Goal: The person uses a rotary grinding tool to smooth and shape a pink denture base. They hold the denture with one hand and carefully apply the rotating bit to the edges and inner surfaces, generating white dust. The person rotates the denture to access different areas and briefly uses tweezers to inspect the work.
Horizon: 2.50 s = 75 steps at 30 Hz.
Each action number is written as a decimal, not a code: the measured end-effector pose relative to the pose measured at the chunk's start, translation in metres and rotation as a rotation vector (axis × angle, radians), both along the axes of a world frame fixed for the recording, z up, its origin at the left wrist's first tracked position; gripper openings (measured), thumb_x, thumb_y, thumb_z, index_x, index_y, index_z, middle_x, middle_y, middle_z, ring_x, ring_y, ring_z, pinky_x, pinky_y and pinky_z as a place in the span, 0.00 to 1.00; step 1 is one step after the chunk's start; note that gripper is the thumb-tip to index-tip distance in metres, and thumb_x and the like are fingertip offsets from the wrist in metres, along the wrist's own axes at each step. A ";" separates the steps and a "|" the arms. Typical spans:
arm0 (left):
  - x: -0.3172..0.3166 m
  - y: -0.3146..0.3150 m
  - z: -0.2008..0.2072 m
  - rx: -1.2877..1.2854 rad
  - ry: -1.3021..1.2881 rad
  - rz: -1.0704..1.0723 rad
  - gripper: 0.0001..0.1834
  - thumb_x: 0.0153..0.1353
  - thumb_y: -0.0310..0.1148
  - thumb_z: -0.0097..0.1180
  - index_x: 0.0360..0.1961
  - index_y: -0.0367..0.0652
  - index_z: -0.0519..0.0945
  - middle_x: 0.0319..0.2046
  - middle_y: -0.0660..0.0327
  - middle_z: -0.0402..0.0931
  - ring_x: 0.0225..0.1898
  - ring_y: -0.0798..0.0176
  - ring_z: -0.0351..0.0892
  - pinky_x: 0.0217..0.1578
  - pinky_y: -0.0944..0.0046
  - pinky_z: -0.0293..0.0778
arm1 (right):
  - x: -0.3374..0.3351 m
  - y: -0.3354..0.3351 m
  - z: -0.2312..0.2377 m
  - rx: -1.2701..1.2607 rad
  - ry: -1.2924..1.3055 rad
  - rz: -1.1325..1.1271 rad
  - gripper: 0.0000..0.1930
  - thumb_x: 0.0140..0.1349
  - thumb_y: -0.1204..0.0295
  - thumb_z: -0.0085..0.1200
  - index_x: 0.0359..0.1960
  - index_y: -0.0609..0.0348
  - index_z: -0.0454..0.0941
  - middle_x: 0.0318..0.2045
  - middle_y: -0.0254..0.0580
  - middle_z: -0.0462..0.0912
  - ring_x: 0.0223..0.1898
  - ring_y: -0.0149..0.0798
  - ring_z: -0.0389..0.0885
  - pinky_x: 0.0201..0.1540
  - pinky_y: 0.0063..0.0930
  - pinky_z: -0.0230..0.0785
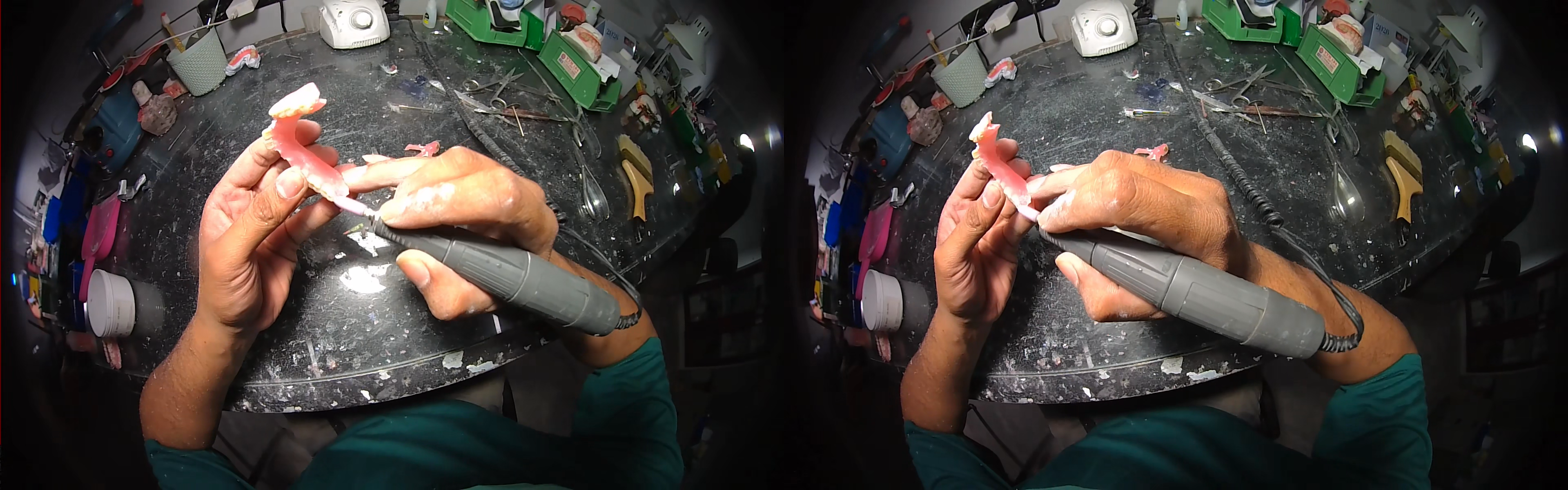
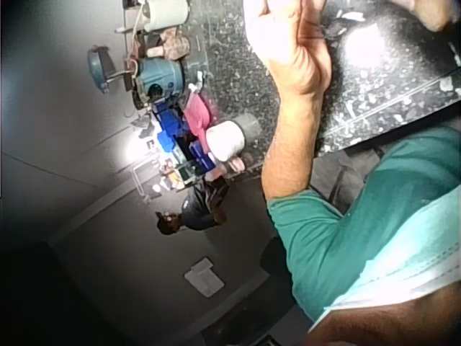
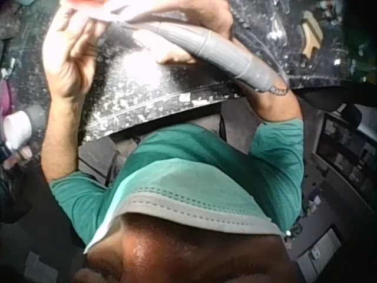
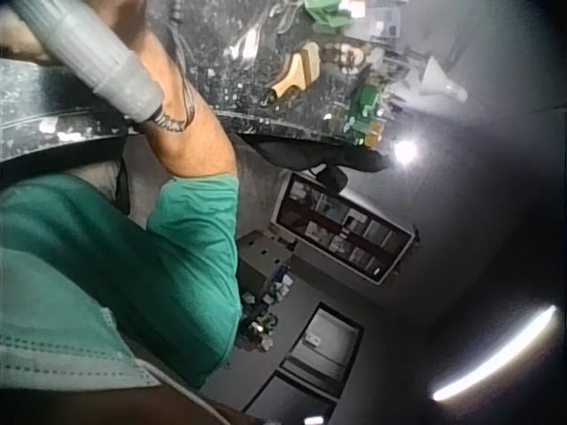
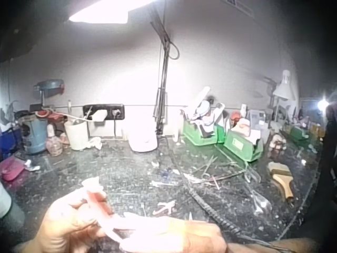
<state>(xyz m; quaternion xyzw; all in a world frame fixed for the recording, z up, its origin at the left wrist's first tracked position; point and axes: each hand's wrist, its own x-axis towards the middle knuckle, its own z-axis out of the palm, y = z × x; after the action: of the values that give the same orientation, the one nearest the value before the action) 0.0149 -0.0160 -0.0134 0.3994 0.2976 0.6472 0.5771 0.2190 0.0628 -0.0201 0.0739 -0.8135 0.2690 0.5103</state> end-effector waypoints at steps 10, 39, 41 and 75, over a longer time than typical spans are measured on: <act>0.001 0.000 0.000 0.019 -0.029 -0.037 0.23 0.66 0.26 0.54 0.61 0.32 0.67 0.51 0.51 0.76 0.53 0.58 0.80 0.53 0.63 0.80 | -0.009 -0.002 -0.005 -0.051 0.150 -0.053 0.21 0.40 0.86 0.63 0.41 0.66 0.78 0.40 0.55 0.83 0.37 0.44 0.85 0.40 0.32 0.78; 0.002 0.000 -0.001 -0.028 -0.051 0.022 0.21 0.67 0.27 0.54 0.59 0.31 0.68 0.49 0.51 0.77 0.50 0.59 0.81 0.51 0.64 0.82 | -0.003 0.001 0.000 0.019 0.009 -0.016 0.18 0.51 0.82 0.59 0.45 0.64 0.72 0.37 0.49 0.81 0.45 0.60 0.84 0.52 0.53 0.75; 0.001 0.001 -0.001 -0.028 -0.061 0.013 0.20 0.67 0.27 0.54 0.58 0.31 0.69 0.49 0.51 0.77 0.49 0.59 0.82 0.51 0.64 0.82 | -0.004 0.001 -0.001 0.017 0.022 -0.022 0.19 0.50 0.82 0.59 0.46 0.64 0.72 0.37 0.49 0.81 0.45 0.60 0.84 0.53 0.53 0.75; 0.009 0.003 0.002 -0.019 0.074 0.062 0.15 0.59 0.23 0.58 0.43 0.40 0.67 0.53 0.44 0.73 0.54 0.53 0.78 0.60 0.54 0.74 | 0.008 -0.009 0.004 -0.345 -0.106 -0.151 0.14 0.62 0.76 0.49 0.48 0.63 0.64 0.43 0.62 0.82 0.41 0.37 0.80 0.50 0.33 0.73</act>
<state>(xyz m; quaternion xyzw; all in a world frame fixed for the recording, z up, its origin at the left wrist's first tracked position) 0.0242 -0.0131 -0.0110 0.4082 0.3373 0.6466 0.5491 0.2266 0.0538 -0.0163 -0.0901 -0.7844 0.3689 0.4904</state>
